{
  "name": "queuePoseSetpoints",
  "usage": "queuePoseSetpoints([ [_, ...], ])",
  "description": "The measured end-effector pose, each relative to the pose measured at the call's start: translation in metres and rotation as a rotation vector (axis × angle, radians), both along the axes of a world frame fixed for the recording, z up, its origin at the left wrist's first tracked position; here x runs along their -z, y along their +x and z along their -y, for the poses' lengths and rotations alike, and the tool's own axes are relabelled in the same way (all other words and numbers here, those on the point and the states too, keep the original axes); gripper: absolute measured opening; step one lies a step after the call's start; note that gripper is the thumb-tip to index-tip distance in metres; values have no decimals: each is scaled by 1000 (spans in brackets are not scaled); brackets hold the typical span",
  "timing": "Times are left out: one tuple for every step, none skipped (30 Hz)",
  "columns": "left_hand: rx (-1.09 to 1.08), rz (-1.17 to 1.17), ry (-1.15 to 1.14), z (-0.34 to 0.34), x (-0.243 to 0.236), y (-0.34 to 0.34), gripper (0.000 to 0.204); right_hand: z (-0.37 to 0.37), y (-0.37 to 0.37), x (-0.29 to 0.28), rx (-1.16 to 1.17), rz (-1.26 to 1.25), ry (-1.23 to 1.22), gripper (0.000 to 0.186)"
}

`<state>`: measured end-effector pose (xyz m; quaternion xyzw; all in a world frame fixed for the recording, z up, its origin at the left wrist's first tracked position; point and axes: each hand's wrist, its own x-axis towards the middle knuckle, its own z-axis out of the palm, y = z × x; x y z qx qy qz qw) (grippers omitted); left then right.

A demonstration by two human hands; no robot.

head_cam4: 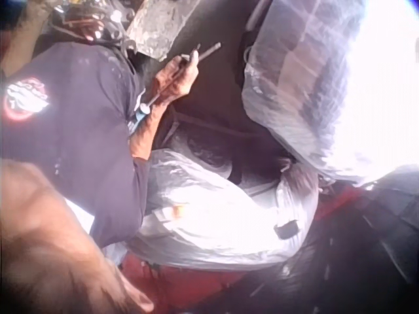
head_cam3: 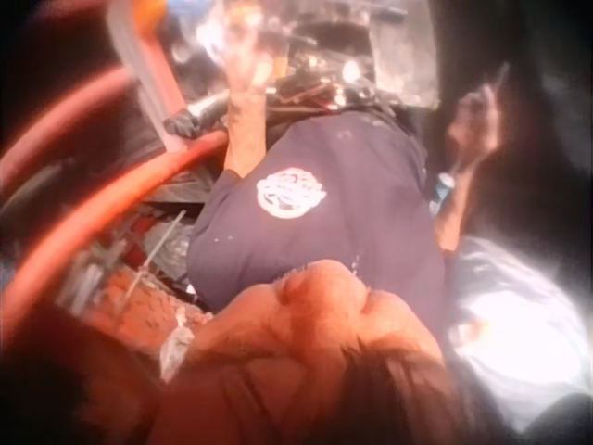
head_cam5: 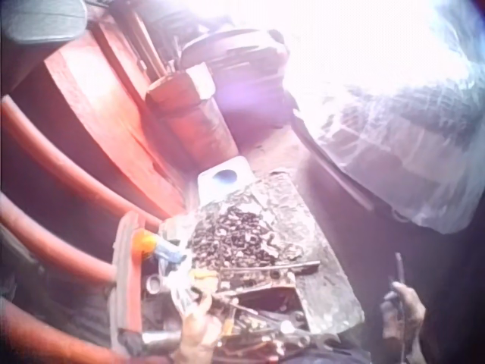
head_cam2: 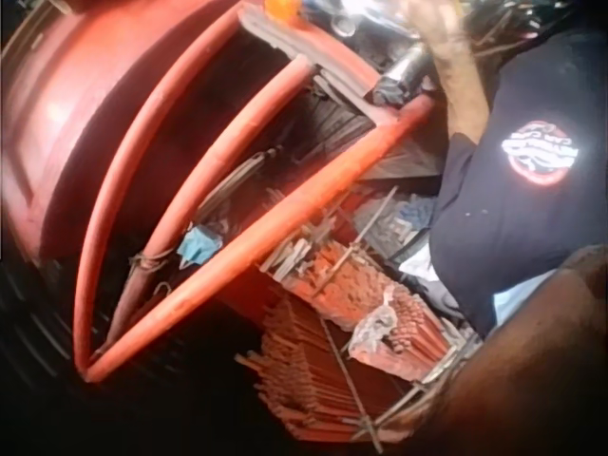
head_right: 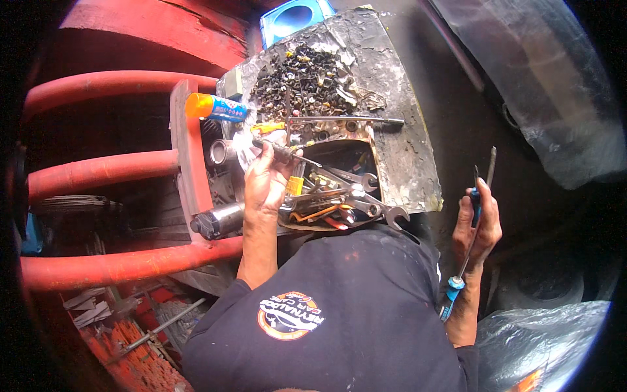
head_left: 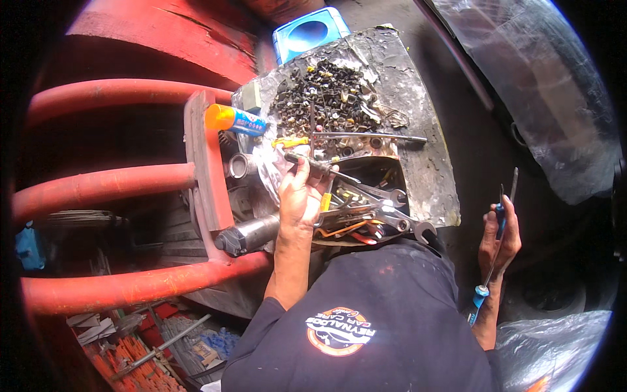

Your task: The person sits on the floor, picks up a power tool, and uses a screwdriver to remove screws from its casing before extracting a piece of paper from inside.

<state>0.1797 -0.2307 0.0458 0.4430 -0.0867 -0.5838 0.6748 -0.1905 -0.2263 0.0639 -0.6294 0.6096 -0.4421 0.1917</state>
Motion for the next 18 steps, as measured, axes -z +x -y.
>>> queuePoseSetpoints([
  [-29, -20, 17, -1, -4, -7, 25, 1, 3, -1, -33, 16, 31, 36],
  [-56, -40, 33, -2, -9, -15, 23, 2, 12, -1, -38, 94, 52, 35],
  [-89, -45, 33, -4, -20, -26, 21, 4, 24, -6, -94, 116, 54, 35],
  [-81, -63, 26, -6, -22, -36, 21, 5, 32, -13, -140, 128, 51, 35],
  [-55, -60, -35, -8, -23, -46, 21, 2, 40, -17, -169, 217, 101, 36],
  [-32, -55, -99, -9, -26, -56, 20, 0, 48, -20, -201, 308, 148, 38],
  [-58, -77, -59, -10, -41, -70, 18, 1, 53, -25, -272, 349, 105, 41],
  [-51, -92, -65, -10, -50, -79, 18, 4, 57, -30, -343, 389, 62, 43],
  [-40, -66, -68, -13, -56, -85, 18, 6, 64, -31, -389, 435, -26, 46],
  [-32, -36, -70, -15, -59, -89, 18, 4, 67, -36, -416, 459, -2, 48],
  [-34, -30, -63, -17, -61, -92, 18, 5, 71, -36, -444, 471, -51, 48],
  [-30, -39, -68, -18, -64, -96, 18, 6, 74, -35, -464, 479, -103, 48],
  [-4, -47, -62, -18, -68, -101, 18, 5, 75, -33, -470, 537, -84, 47],
  [21, -55, -56, -20, -69, -105, 18, 3, 74, -32, -469, 526, -87, 47],
  [19, -58, -59, -22, -69, -106, 18, 1, 74, -32, -466, 495, -82, 46],
  [45, -42, -34, -24, -68, -107, 18, -2, 74, -32, -463, 463, -76, 44],
  [72, -26, -9, -26, -67, -108, 18, -4, 74, -35, -449, 460, -57, 41],
  [69, -28, -9, -28, -64, -109, 18, -7, 73, -34, -452, 457, -56, 41],
])
